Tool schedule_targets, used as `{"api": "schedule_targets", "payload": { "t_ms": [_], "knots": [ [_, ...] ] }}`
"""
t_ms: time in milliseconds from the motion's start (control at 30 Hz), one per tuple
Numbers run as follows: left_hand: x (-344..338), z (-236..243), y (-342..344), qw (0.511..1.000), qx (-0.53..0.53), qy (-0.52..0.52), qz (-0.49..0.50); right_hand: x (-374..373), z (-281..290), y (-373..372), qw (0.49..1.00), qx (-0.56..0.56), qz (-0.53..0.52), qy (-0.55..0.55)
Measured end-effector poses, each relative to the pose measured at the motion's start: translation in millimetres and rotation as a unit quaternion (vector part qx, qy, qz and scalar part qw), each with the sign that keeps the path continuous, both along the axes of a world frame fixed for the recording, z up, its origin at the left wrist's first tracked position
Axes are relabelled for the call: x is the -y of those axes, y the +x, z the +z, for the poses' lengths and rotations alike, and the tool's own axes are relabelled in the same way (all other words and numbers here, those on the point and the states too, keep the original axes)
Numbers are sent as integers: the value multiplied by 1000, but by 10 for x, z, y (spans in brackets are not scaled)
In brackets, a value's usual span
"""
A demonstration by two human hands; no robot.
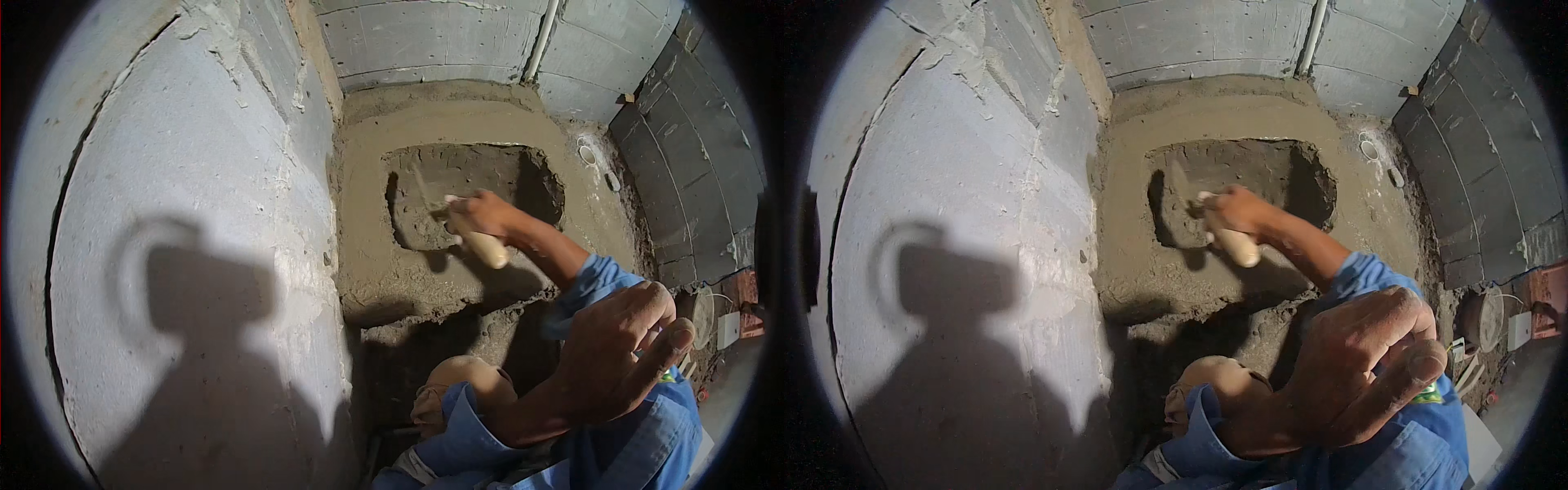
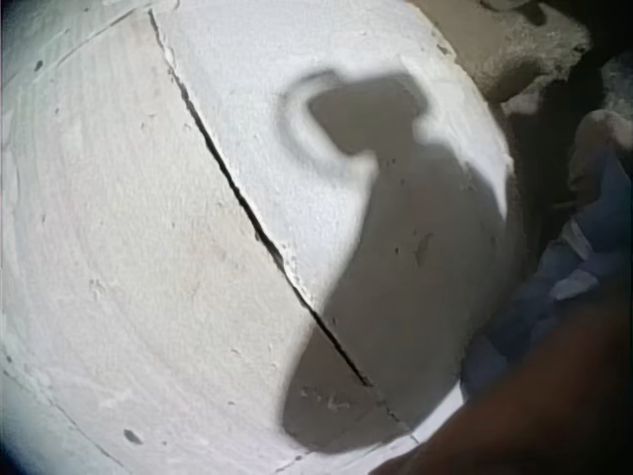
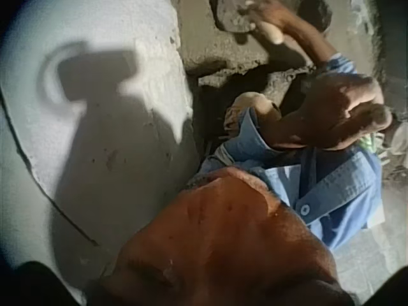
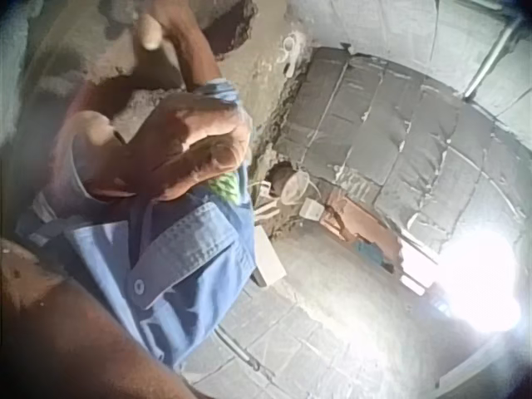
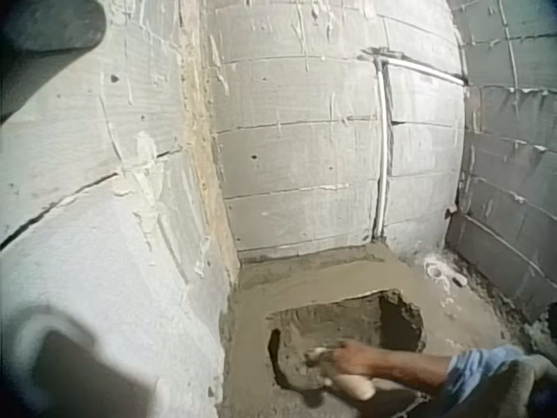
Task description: Apply and smooth cement around a squat toilet basin using a trowel.
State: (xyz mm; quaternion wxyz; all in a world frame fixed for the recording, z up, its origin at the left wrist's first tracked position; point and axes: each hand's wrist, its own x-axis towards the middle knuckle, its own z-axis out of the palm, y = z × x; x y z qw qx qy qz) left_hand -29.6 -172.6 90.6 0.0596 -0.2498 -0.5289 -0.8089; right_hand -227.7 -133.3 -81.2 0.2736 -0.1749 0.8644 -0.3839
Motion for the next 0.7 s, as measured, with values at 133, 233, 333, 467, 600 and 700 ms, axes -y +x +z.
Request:
{"api": "schedule_targets", "payload": {
  "t_ms": [133, 233, 333, 467, 600, 700],
  "knots": [
    [-11, 23, 62, 1000, -11, -26, -7, 695, 33, -12, 893, 279, -228, -269],
    [-9, 29, 67, 1000, -12, -20, -17, 951, 101, 30, 895, 304, -237, -226],
    [-6, 19, 35, 1000, -3, -11, -19, 877, 176, 215, 884, 360, -205, -216],
    [-13, 11, 16, 1000, 5, -6, -26, 460, 351, 290, 878, 407, -144, -205],
    [-28, 19, 45, 1000, 0, -12, -19, 431, 411, 236, 877, 384, -205, -202],
    [-38, 25, 43, 1000, -5, -9, -10, 667, 416, 196, 859, 379, -237, -251]
  ]
}}
